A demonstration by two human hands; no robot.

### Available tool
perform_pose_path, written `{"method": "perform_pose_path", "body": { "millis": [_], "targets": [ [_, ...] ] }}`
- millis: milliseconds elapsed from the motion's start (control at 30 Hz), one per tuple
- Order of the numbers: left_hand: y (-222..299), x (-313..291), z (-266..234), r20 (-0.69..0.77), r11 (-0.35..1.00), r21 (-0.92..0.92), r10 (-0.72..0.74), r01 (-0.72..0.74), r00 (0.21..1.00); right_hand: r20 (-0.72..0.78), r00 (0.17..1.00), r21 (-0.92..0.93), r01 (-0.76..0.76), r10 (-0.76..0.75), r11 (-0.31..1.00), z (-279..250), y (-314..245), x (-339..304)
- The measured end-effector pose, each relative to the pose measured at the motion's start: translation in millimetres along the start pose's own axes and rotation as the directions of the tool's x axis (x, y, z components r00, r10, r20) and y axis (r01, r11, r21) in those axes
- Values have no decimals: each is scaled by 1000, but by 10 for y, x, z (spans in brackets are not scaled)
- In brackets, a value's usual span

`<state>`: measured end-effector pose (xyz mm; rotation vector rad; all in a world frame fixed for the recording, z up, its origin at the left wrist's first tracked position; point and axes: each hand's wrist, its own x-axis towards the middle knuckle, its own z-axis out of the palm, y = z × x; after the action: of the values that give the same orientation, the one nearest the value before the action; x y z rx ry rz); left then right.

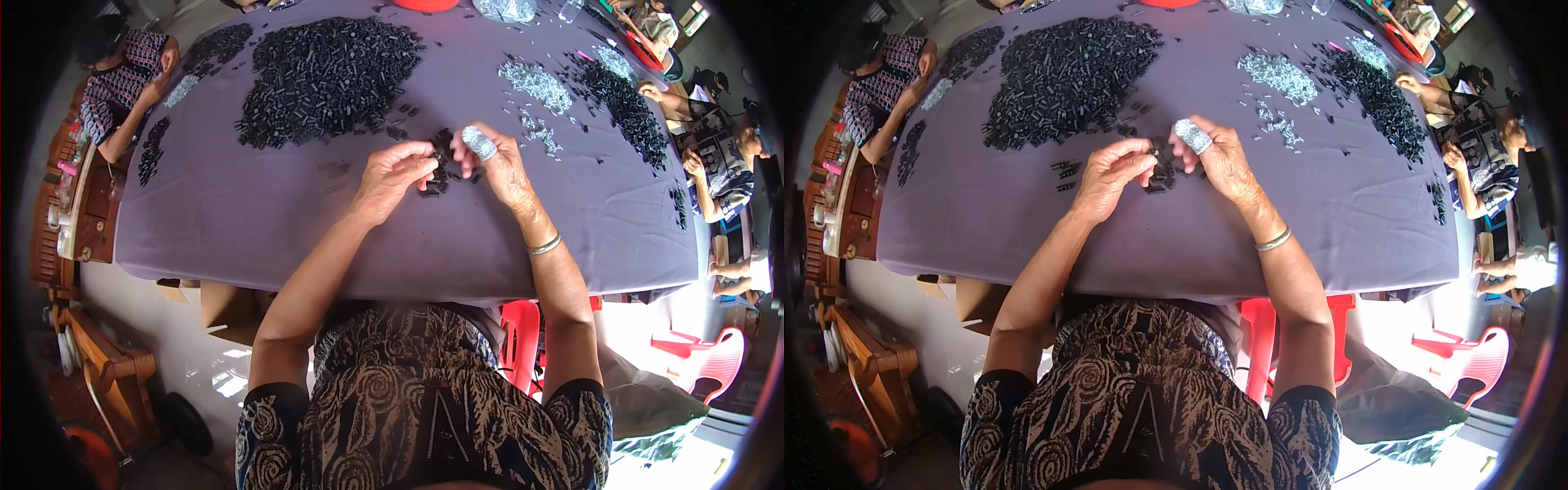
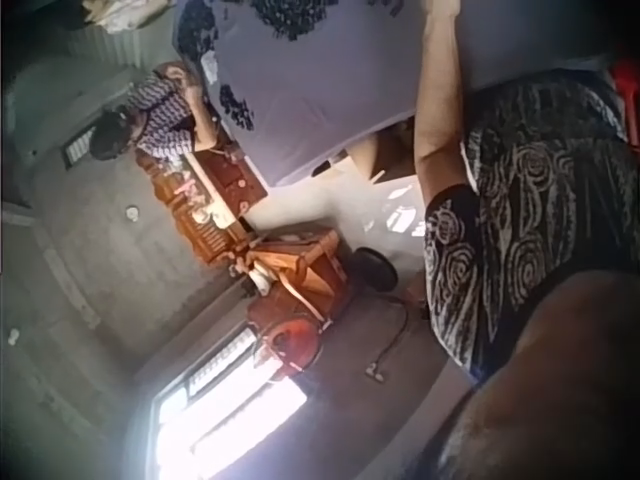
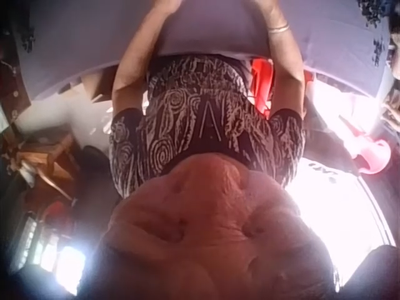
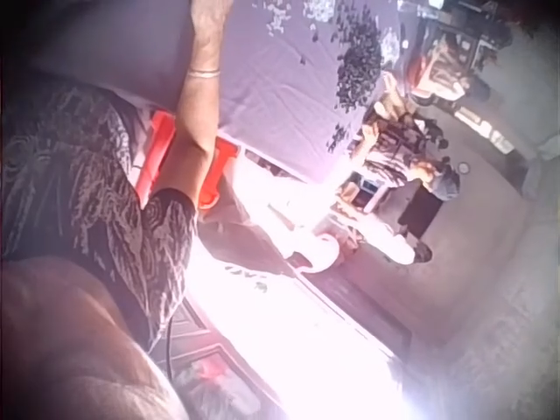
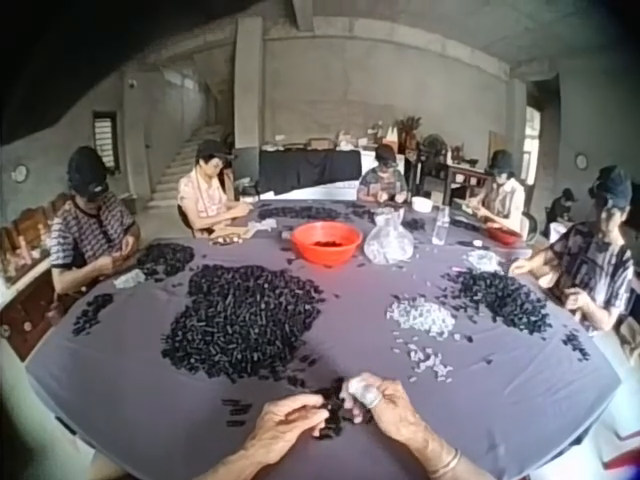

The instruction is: Sort small black components from a pile on the table and place them into a small plastic bag.

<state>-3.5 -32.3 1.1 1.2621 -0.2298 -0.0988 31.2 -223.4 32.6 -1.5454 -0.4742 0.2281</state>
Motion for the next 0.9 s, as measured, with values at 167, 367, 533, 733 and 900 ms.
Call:
{"method": "perform_pose_path", "body": {
  "millis": [167, 367, 533, 733, 900],
  "targets": [
    [-45, -93, 38, -26, 997, 20, 81, -80, 996, 69, 985, 41, -160, 157, 986, 143, 96, -80],
    [9, -107, 150, 41, 975, -35, 220, -219, 975, 298, 938, 391, -290, 178, 873, 234, 205, -114],
    [86, -114, 141, 132, 985, -6, 174, -175, 976, 402, 902, 474, -349, 154, 808, 295, 136, -125],
    [227, -189, 229, 261, 987, -25, 161, -160, 952, 426, 900, 677, -383, 90, 628, 456, 235, -207],
    [182, -356, 445, 2, 977, -116, 179, -178, 984, 457, 873, 706, -472, 170, 528, 698, 179, -353]
  ]
}}
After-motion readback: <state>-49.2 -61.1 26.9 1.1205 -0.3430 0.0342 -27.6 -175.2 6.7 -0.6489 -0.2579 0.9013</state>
